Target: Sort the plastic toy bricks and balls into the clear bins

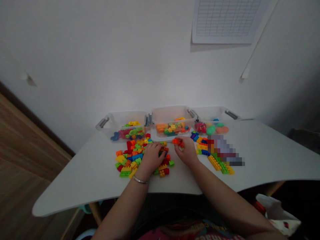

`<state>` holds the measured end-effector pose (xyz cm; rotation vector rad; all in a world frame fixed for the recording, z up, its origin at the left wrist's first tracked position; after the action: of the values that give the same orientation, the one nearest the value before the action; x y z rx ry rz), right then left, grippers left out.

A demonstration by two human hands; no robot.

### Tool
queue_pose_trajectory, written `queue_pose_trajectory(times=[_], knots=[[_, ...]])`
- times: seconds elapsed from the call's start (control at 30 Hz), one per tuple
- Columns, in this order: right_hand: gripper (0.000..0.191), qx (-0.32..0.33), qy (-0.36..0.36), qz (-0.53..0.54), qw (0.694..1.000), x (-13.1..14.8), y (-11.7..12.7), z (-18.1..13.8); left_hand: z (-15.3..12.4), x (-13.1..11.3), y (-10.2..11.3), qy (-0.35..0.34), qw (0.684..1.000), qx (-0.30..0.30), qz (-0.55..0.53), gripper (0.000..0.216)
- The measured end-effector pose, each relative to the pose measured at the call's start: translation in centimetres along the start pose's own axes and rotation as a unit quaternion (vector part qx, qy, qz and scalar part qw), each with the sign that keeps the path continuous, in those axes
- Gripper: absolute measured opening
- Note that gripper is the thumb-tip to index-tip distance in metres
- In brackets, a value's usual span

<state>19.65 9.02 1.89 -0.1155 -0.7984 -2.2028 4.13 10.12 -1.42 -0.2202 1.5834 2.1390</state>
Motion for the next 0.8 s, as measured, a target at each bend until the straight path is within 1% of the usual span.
queue_pose_trajectory(times=[0.17,0.23,0.27,0.37,0.5,0.57,0.67,0.8], knots=[[0.029,-0.114,-0.051,0.037,0.992,-2.2,2.9,3.4,-0.1,0.3,-0.2,0.010,1.000,0.002,-0.005,0.034],[0.030,-0.139,-0.062,0.036,0.988,-3.1,3.6,5.2,-0.1,0.5,-0.4,0.009,1.000,0.007,-0.007,0.034],[0.030,-0.140,-0.060,0.033,0.988,-3.3,3.8,6.2,-0.1,0.5,-0.4,0.008,1.000,0.009,-0.006,0.034],[0.030,-0.116,-0.053,0.009,0.992,-3.6,3.6,9.0,0.0,0.5,-0.6,0.003,1.000,0.015,0.000,0.033],[0.026,-0.041,-0.057,-0.074,0.995,-3.5,1.9,11.1,0.1,0.4,-0.8,-0.003,1.000,0.018,0.007,0.032],[0.024,-0.004,-0.060,-0.110,0.992,-3.5,0.8,11.4,0.1,0.3,-0.7,-0.005,1.000,0.015,0.011,0.030],[0.023,0.033,-0.065,-0.123,0.990,-3.7,-0.7,11.4,0.1,0.2,-0.7,-0.008,1.000,0.016,0.019,0.031],[0.028,0.057,-0.060,-0.124,0.989,-3.5,-1.1,11.1,0.1,0.2,-0.8,-0.003,0.999,0.025,0.029,0.031]])
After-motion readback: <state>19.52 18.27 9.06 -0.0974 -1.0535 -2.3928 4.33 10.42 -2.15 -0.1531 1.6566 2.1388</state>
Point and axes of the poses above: each hand's wrist, its own z-axis towards the middle knuckle, its own y-axis out of the back of the hand, x = y × z, the point moved 10 cm from there along z, towards the middle knuckle, and after that the axes turned 12 degrees about y, right-handed, at the moved point
